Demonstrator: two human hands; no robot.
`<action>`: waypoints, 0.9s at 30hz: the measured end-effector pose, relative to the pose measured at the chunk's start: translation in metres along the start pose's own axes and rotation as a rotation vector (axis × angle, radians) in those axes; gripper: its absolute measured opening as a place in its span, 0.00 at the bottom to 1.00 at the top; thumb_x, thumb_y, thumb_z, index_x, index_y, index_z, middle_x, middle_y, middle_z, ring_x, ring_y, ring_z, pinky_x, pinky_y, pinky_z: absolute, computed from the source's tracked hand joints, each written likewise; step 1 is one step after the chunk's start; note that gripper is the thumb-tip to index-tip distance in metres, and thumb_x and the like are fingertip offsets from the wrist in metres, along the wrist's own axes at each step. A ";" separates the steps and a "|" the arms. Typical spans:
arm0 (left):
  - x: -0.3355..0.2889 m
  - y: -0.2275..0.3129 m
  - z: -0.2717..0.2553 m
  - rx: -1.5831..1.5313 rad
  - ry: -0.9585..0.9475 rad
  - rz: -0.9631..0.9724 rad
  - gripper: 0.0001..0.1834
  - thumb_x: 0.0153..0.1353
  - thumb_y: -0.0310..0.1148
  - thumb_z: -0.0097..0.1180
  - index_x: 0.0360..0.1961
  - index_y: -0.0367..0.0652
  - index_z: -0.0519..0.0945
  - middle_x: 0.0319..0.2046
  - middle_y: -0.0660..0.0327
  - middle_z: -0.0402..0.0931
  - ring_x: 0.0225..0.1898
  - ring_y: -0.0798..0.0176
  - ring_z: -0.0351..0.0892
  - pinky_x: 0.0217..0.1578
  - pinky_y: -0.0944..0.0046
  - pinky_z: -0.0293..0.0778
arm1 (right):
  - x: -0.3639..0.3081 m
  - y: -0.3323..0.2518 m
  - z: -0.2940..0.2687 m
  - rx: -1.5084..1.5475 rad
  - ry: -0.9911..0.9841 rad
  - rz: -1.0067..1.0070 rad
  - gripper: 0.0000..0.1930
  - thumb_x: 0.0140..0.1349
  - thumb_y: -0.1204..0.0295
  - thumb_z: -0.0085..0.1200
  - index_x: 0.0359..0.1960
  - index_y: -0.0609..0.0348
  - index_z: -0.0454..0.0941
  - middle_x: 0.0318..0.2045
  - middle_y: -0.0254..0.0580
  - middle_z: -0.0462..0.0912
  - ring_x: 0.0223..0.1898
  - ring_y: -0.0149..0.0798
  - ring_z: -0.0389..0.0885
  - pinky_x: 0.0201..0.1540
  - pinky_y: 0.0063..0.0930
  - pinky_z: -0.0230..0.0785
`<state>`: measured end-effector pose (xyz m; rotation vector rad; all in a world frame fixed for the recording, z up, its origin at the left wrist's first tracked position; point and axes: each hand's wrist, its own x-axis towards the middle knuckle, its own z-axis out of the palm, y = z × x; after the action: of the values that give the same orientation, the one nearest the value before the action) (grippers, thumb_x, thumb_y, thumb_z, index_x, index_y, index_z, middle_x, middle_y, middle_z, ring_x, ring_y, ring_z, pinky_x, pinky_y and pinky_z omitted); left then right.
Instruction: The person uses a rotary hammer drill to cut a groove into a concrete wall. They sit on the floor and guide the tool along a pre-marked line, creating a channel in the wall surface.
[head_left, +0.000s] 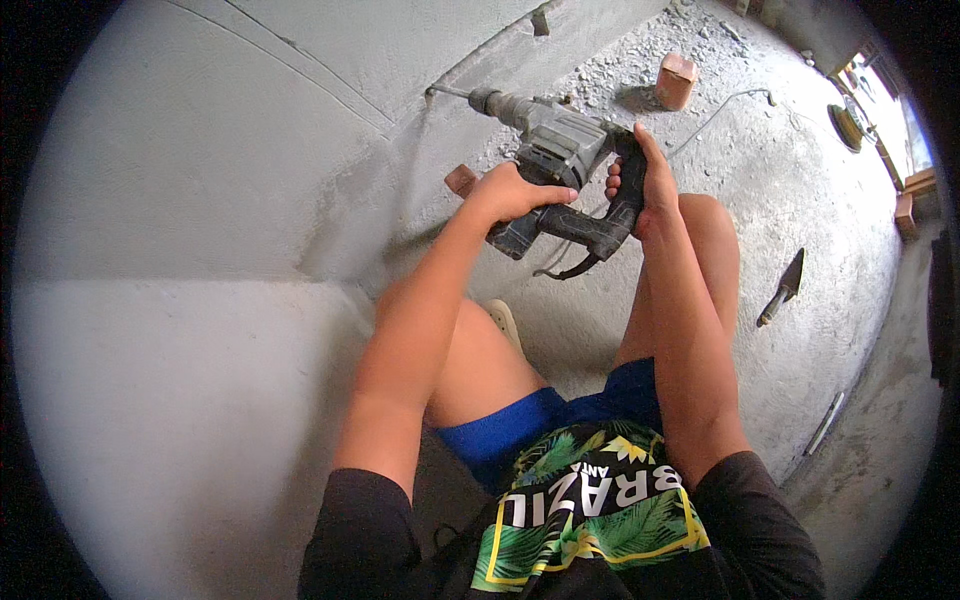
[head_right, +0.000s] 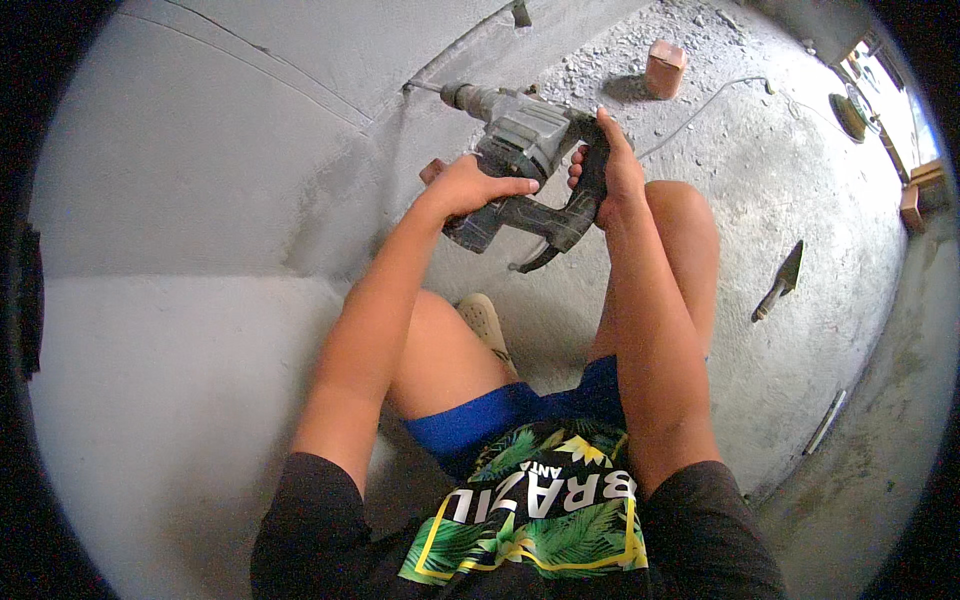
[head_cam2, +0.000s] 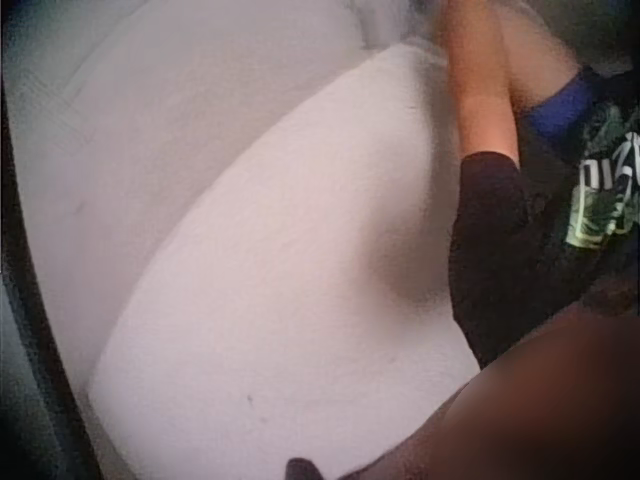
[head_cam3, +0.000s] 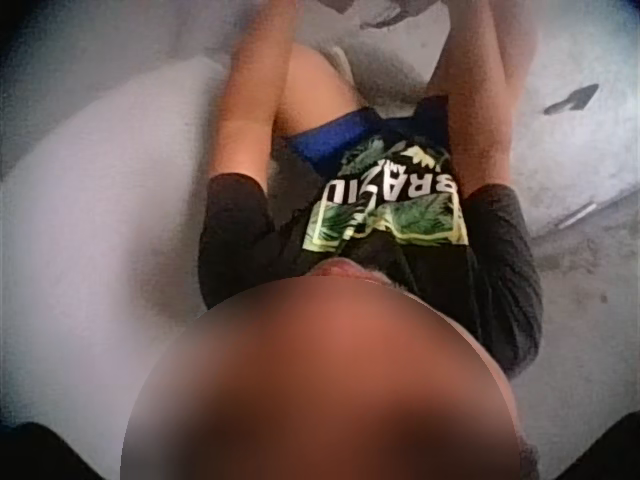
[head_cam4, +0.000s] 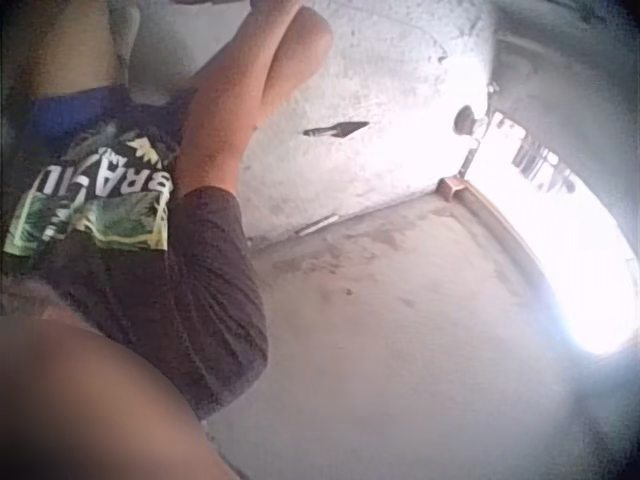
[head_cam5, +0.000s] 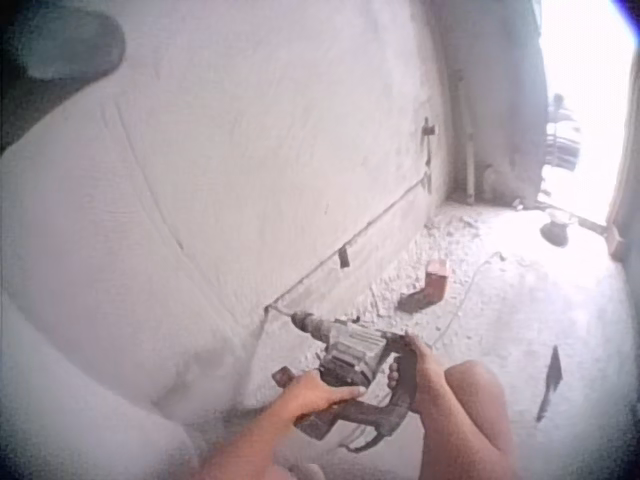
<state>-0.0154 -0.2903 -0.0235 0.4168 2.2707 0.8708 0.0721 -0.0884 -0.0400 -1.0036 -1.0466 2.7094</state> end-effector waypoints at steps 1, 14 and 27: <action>0.001 0.000 0.003 -0.063 -0.030 0.005 0.41 0.38 0.60 0.76 0.43 0.34 0.86 0.41 0.49 0.86 0.42 0.56 0.86 0.46 0.60 0.77 | -0.003 -0.002 -0.002 -0.023 -0.013 -0.032 0.24 0.61 0.43 0.59 0.33 0.52 0.73 0.19 0.35 0.74 0.16 0.31 0.73 0.19 0.25 0.69; -0.065 0.004 0.030 0.054 -0.099 -0.031 0.41 0.37 0.56 0.79 0.45 0.33 0.85 0.44 0.50 0.85 0.42 0.56 0.85 0.48 0.59 0.78 | -0.083 0.040 -0.038 0.130 0.056 0.041 0.27 0.59 0.40 0.59 0.33 0.54 0.71 0.20 0.36 0.74 0.18 0.32 0.73 0.22 0.26 0.71; -0.078 0.027 0.016 0.333 -0.202 -0.041 0.43 0.37 0.60 0.78 0.47 0.37 0.85 0.42 0.53 0.85 0.43 0.57 0.84 0.48 0.57 0.77 | -0.104 0.076 -0.047 0.412 0.091 0.119 0.29 0.60 0.38 0.56 0.26 0.54 0.70 0.19 0.38 0.76 0.21 0.36 0.75 0.27 0.30 0.72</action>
<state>0.0537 -0.3017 0.0230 0.5763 2.2270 0.4072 0.1943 -0.1485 -0.0558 -1.1215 -0.3966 2.7693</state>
